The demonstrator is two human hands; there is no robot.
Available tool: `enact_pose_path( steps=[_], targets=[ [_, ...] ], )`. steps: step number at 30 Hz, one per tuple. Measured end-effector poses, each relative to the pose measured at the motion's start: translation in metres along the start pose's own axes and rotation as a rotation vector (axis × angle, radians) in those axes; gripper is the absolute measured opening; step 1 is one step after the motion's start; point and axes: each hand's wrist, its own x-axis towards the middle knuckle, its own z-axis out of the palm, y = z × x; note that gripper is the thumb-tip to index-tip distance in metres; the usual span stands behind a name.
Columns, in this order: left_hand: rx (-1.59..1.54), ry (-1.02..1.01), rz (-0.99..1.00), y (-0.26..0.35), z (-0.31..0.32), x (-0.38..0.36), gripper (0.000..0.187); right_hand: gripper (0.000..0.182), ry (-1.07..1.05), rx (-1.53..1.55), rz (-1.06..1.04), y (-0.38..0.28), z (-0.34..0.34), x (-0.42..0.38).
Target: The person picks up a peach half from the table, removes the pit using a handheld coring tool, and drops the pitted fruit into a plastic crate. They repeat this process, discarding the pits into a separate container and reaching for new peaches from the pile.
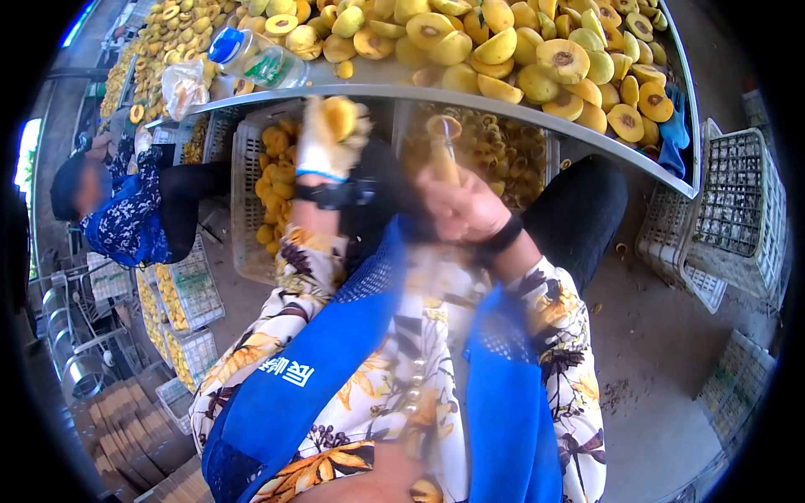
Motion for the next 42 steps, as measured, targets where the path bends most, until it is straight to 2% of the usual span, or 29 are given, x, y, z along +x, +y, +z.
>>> enact_pose_path(
  steps=[1, 2, 3, 4, 7, 9, 11, 13, 14, 15, 16, 17, 18, 19, 21, 23, 24, 25, 27, 29, 31, 33, 35, 36, 38, 39, 40, 41, 42],
  targets=[
    [0.274, 0.153, 0.168, 0.019, -0.014, -0.005, 0.038, 0.010, 0.134, -0.304, 0.010, -0.001, -0.009, 0.001],
    [0.568, 0.400, 0.554, 0.025, -0.038, 0.007, 0.040, 0.013, 0.271, -0.604, 0.020, 0.003, -0.019, 0.004],
    [1.344, 0.573, 0.540, 0.050, -0.038, -0.006, 0.044, 0.016, 0.408, -0.901, 0.032, 0.007, -0.029, 0.007],
    [1.857, 0.628, 0.514, 0.073, -0.049, -0.004, 0.043, 0.026, 0.588, -1.171, 0.032, 0.015, -0.040, 0.008],
    [1.848, 0.593, 0.598, 0.085, -0.021, 0.020, 0.046, 0.030, 0.588, -1.334, -0.129, 0.048, -0.081, 0.029],
    [1.875, 0.454, 0.620, 0.077, 0.010, 0.053, 0.048, 0.030, 0.546, -1.249, -0.121, 0.030, -0.045, 0.027],
    [1.930, 0.352, 0.482, 0.061, 0.035, 0.097, 0.048, 0.030, 0.558, -1.132, -0.173, 0.017, -0.018, 0.019],
    [1.958, 0.435, 0.377, 0.038, 0.049, 0.133, 0.051, 0.027, 0.505, -0.972, -0.145, 0.011, -0.013, 0.011],
    [1.929, 0.393, 0.386, 0.032, 0.054, 0.143, 0.053, 0.027, 0.456, -0.844, -0.099, 0.010, -0.017, 0.007],
    [1.803, 0.502, 0.247, 0.031, 0.054, 0.149, 0.048, 0.028, 0.405, -0.716, -0.057, 0.009, -0.022, 0.003],
    [1.749, 0.466, 0.301, 0.032, 0.048, 0.156, 0.047, 0.031, 0.314, -0.605, 0.064, 0.005, -0.034, 0.002],
    [1.692, 0.443, 0.350, 0.033, 0.037, 0.164, 0.046, 0.031, 0.297, -1.019, -0.015, 0.008, -0.051, 0.004],
    [1.248, 0.407, 0.105, 0.031, 0.024, 0.171, 0.044, 0.032, 0.261, -1.427, -0.089, 0.011, -0.056, 0.007],
    [1.401, 0.293, 0.389, 0.034, -0.007, 0.192, 0.027, 0.031, 0.354, -1.539, -0.124, 0.014, -0.057, 0.007],
    [1.424, 0.272, 0.460, 0.045, 0.000, 0.160, 0.032, 0.030, 0.563, -1.749, -0.168, 0.004, -0.024, 0.006],
    [1.393, 0.164, 0.550, 0.053, 0.007, 0.119, 0.039, 0.031, 0.674, -1.717, -0.150, -0.003, 0.003, 0.005],
    [1.305, 0.132, 0.492, 0.054, 0.006, 0.105, 0.045, 0.033, 0.716, -1.433, -0.268, 0.002, -0.009, 0.016],
    [1.319, 0.068, 0.344, 0.061, 0.039, 0.061, 0.045, 0.041, 0.819, -1.441, -0.443, 0.012, -0.026, 0.030],
    [1.328, -0.188, 0.045, 0.065, 0.052, 0.034, 0.044, 0.044, 0.766, -1.372, -0.651, -0.007, -0.010, 0.037],
    [1.159, -0.501, -0.064, 0.055, 0.064, 0.016, 0.048, 0.044, 0.556, -1.084, -0.648, -0.020, -0.001, 0.042],
    [0.999, -0.596, -0.068, 0.044, 0.080, -0.006, 0.043, 0.039, 0.429, -0.845, -0.652, -0.027, 0.013, 0.043],
    [0.845, -0.511, -0.003, 0.034, 0.077, -0.007, 0.038, 0.031, 0.394, -0.606, -0.673, -0.026, 0.025, 0.044],
    [0.532, -0.386, 0.218, 0.011, 0.071, -0.016, 0.042, 0.023, 0.362, -0.344, -0.707, -0.027, 0.036, 0.044],
    [0.589, -0.443, 0.405, 0.001, 0.076, -0.026, 0.044, 0.022, 0.375, -0.228, -0.723, -0.022, 0.032, 0.049],
    [0.502, -0.267, 0.441, -0.042, 0.067, -0.018, 0.048, 0.021, 0.350, -0.167, -0.755, -0.015, 0.043, 0.049],
    [0.527, -0.165, 0.463, -0.052, 0.067, -0.021, 0.050, 0.023, 0.536, -0.682, -0.841, -0.008, 0.035, 0.055],
    [0.410, -0.132, 0.297, -0.052, 0.065, -0.020, 0.049, 0.026, 0.810, -1.172, -0.895, -0.003, 0.030, 0.061],
    [0.171, -0.201, 0.176, -0.050, 0.065, -0.019, 0.048, 0.028, 0.839, -1.087, -0.651, 0.002, 0.024, 0.055],
    [-0.070, -0.265, 0.056, -0.046, 0.065, -0.021, 0.048, 0.029, 0.838, -1.180, -0.597, 0.002, 0.031, 0.048]
  ],
)
